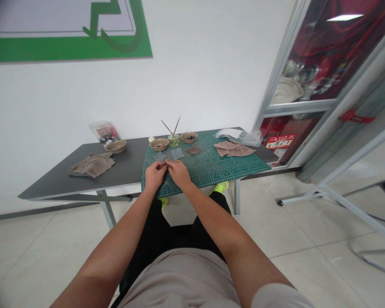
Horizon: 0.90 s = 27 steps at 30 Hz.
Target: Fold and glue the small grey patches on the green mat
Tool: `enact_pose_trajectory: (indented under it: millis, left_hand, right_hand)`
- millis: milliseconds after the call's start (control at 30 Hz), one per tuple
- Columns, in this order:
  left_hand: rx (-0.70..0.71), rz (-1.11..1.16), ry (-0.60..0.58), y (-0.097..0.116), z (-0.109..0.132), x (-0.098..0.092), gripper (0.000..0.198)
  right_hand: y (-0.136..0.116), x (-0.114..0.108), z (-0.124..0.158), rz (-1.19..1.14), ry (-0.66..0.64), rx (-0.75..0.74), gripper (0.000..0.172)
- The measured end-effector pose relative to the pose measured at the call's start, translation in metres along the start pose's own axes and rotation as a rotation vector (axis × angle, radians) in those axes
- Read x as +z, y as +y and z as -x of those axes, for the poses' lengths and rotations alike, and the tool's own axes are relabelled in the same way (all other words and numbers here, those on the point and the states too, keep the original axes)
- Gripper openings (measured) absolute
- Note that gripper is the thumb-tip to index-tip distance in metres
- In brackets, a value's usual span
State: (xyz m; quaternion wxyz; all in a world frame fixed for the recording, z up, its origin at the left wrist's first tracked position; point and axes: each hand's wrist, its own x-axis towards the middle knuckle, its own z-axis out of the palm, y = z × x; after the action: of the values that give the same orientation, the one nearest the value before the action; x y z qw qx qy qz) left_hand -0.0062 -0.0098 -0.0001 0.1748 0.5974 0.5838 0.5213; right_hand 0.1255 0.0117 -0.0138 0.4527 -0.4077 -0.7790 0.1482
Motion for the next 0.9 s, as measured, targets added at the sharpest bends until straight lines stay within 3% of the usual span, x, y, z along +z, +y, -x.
enact_pose_trajectory:
  millis: [200,367,567,733,900]
  left_hand:
    - [-0.007,0.011,0.011,-0.0002,0.0011,0.0002,0.015]
    - [-0.003,-0.016,0.016,0.0005,-0.0001,0.0003,0.013]
    - [-0.014,0.067,0.029,-0.0006,0.0019,0.0006,0.014]
    - [0.014,0.007,0.018,0.0,0.0025,0.0001,0.013]
    - [0.035,0.09,0.0,-0.0057,0.0019,0.0014,0.014]
  right_hand:
    - [-0.0018,0.0003,0.0003,0.056,0.008,0.006,0.041]
    - [-0.0022,0.0019,0.0023,0.046,-0.03,-0.084,0.043]
    - [-0.0027,0.0012,0.0038,0.096,-0.025,0.0,0.043]
    - [-0.0027,0.0005,0.0053,0.08,-0.022,-0.085,0.043]
    - [0.0027,0.0042,0.0042,0.112,0.019,-0.044,0.041]
